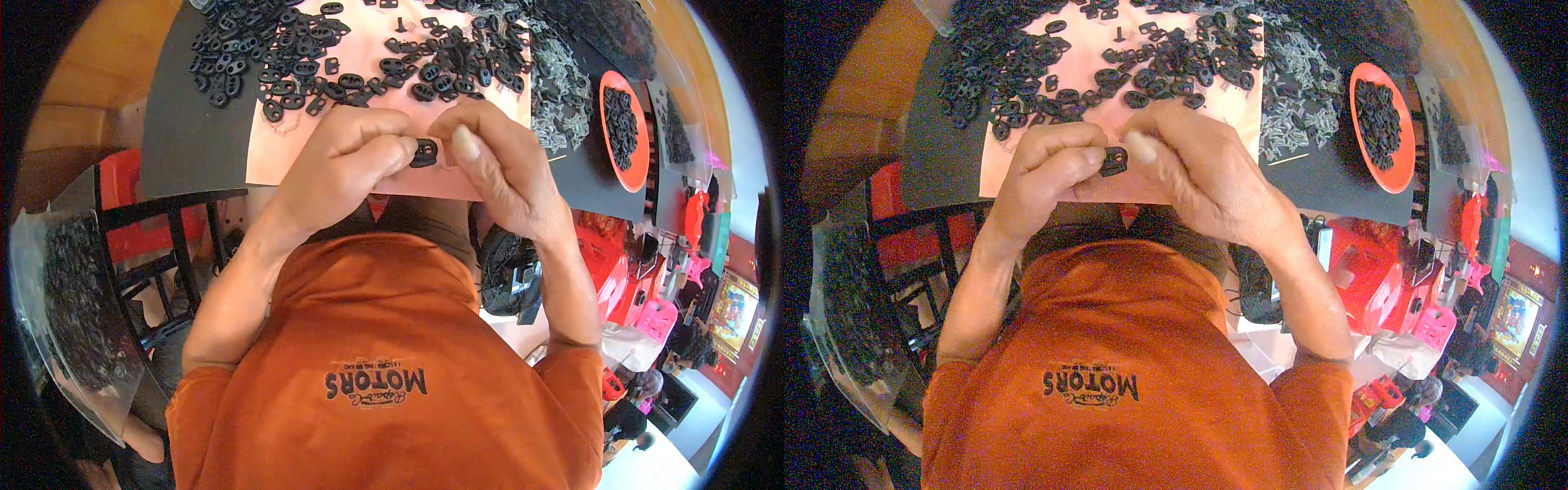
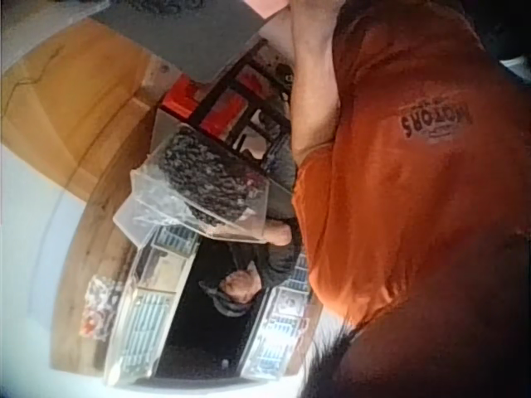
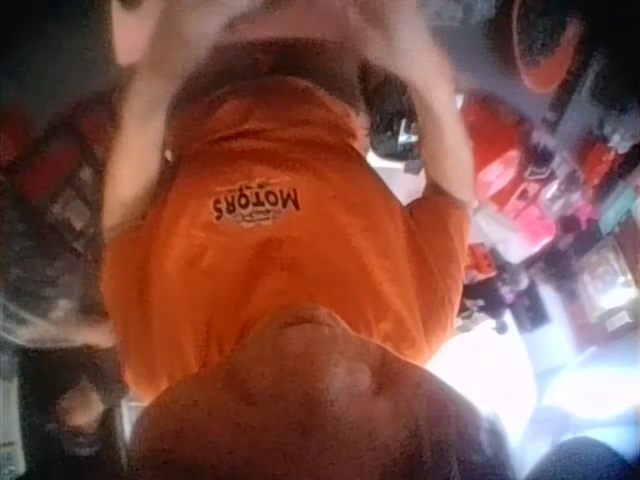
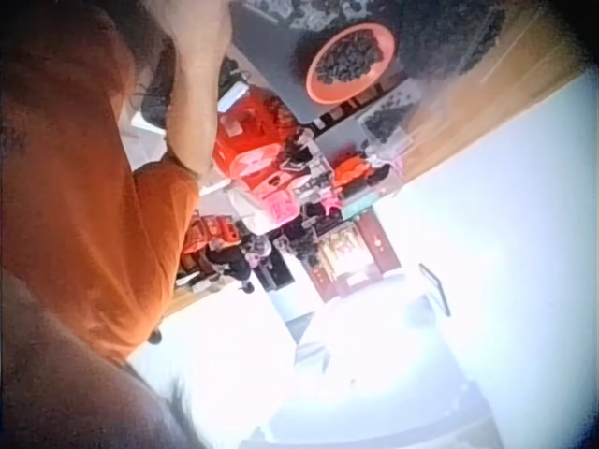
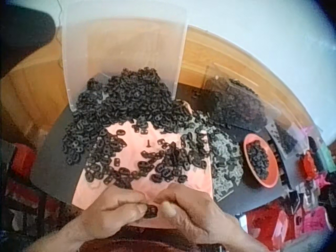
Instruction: The person sits at a table and repeatedly picks up small black plastic components and metal screws from a pile. They insert the screws into the plastic parts by hand, creating small assemblies. The person handles the items one at a time, placing the finished units back onto the table surface.
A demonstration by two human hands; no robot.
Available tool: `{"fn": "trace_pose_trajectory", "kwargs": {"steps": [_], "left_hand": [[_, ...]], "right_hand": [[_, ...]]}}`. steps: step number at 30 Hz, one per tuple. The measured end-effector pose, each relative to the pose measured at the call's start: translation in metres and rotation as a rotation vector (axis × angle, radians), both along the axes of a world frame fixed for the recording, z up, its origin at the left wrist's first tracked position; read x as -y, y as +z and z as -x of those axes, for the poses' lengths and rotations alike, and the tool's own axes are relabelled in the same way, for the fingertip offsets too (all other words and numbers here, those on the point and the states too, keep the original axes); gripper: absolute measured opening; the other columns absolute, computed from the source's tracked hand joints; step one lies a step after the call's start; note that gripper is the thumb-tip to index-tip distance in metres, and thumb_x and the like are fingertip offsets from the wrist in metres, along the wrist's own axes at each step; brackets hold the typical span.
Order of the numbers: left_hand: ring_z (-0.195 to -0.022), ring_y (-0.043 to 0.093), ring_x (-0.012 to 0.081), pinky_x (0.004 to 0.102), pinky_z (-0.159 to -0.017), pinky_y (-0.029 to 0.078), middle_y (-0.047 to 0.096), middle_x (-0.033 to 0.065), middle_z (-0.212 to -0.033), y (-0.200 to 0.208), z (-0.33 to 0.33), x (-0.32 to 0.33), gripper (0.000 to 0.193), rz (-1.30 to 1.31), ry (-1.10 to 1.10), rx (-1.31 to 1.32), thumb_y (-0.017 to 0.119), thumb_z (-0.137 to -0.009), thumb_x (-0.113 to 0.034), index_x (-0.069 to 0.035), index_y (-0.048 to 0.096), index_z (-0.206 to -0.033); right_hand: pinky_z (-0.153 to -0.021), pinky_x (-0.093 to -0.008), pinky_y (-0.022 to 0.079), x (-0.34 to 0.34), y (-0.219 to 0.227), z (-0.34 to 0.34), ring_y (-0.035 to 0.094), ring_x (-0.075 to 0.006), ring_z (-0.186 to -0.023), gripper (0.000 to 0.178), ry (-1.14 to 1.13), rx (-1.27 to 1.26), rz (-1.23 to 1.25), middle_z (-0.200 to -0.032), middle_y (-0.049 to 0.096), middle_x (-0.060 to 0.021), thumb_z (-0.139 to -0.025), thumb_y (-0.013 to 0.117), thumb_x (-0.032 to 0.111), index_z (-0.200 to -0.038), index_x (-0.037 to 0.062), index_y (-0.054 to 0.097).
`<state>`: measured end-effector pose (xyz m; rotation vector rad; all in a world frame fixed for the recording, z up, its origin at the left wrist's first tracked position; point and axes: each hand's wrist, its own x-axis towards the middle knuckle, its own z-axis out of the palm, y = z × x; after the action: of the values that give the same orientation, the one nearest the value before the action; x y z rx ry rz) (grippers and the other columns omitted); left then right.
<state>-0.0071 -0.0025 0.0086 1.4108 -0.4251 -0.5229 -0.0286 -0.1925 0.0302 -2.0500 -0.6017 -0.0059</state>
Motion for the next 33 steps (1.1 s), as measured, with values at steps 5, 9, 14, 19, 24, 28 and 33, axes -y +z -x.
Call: {"fn": "trace_pose_trajectory", "kwargs": {"steps": [5, 9, 14, 19, 24, 28, 33], "left_hand": [[-0.056, 0.04, 0.0039, 0.0219, -0.048, 0.032, 0.043, -0.0038, -0.06, -0.008, -0.001, -0.002, 0.016, -0.013, -0.048, 0.015, 0.049, -0.083, -0.014, -0.001, 0.055, -0.077], [-0.051, 0.039, 0.0062, 0.0255, -0.046, 0.032, 0.04, -0.001, -0.055, -0.007, -0.001, -0.001, 0.019, -0.022, -0.039, 0.098, 0.051, -0.083, -0.013, -0.001, 0.049, -0.069], [-0.05, 0.048, 0.0206, 0.0325, -0.047, 0.039, 0.047, 0.0078, -0.061, -0.002, 0.007, 0.006, 0.017, -0.162, 0.122, 0.726, 0.058, -0.081, -0.017, -0.002, 0.05, -0.079], [-0.053, 0.05, 0.027, 0.036, -0.047, 0.041, 0.046, 0.0097, -0.064, 0.005, 0.008, 0.005, 0.019, -0.251, 0.063, 0.97, 0.062, -0.077, -0.015, -0.002, 0.048, -0.079], [-0.052, 0.049, 0.0261, 0.035, -0.046, 0.04, 0.045, 0.0095, -0.063, 0.011, 0.01, 0.008, 0.017, -0.258, 0.026, 1.057, 0.062, -0.076, -0.009, -0.001, 0.047, -0.075], [-0.051, 0.049, 0.0251, 0.0339, -0.046, 0.04, 0.045, 0.0099, -0.064, 0.018, 0.009, 0.014, 0.019, -0.258, -0.036, 0.993, 0.064, -0.076, -0.01, -0.001, 0.047, -0.075], [-0.049, 0.048, 0.0182, 0.029, -0.046, 0.039, 0.049, 0.0085, -0.065, 0.025, 0.009, 0.015, 0.03, -0.221, 0.004, 0.763, 0.068, -0.078, -0.023, -0.001, 0.048, -0.074]], "right_hand": [[-0.057, -0.0237, 0.037, -0.002, 0.004, 0.0, 0.042, -0.0092, -0.063, 0.027, 0.013, -0.193, 0.039, -0.066, 0.044, -0.0012, -0.096, 0.043, 0.024, -0.086, -0.0002, 0.052], [-0.052, -0.03, 0.037, -0.002, 0.004, -0.002, 0.042, -0.0125, -0.057, 0.025, 0.022, -0.339, -0.053, -0.064, 0.044, -0.0067, -0.093, 0.048, 0.022, -0.088, -0.0015, 0.055], [-0.052, -0.0238, 0.038, -0.012, 0.016, 0.009, 0.042, -0.0058, -0.061, 0.026, -0.123, -0.76, -0.462, -0.066, 0.046, 0.0011, -0.094, 0.049, 0.023, -0.086, -0.0012, 0.057], [-0.054, -0.0214, 0.039, -0.006, 0.019, 0.017, 0.043, -0.0048, -0.064, 0.026, -0.094, -0.687, -0.333, -0.068, 0.047, 0.0025, -0.093, 0.05, 0.023, -0.084, -0.0003, 0.057], [-0.05, -0.0219, 0.033, -0.006, 0.023, 0.027, 0.037, -0.0034, -0.062, 0.021, -0.056, -0.736, -0.462, -0.066, 0.041, 0.005, -0.093, 0.05, 0.02, -0.084, 0.0014, 0.056], [-0.048, -0.023, 0.032, 0.002, 0.017, 0.031, 0.036, -0.0034, -0.061, 0.022, -0.078, -0.739, -0.475, -0.065, 0.04, 0.0052, -0.093, 0.05, 0.02, -0.083, 0.0014, 0.055], [-0.058, -0.0245, 0.041, 0.05, 0.035, 0.034, 0.046, -0.0074, -0.064, 0.022, -0.548, -0.234, -0.197, -0.069, 0.052, 0.0019, -0.09, 0.055, 0.023, -0.085, 0.0011, 0.059]]}}
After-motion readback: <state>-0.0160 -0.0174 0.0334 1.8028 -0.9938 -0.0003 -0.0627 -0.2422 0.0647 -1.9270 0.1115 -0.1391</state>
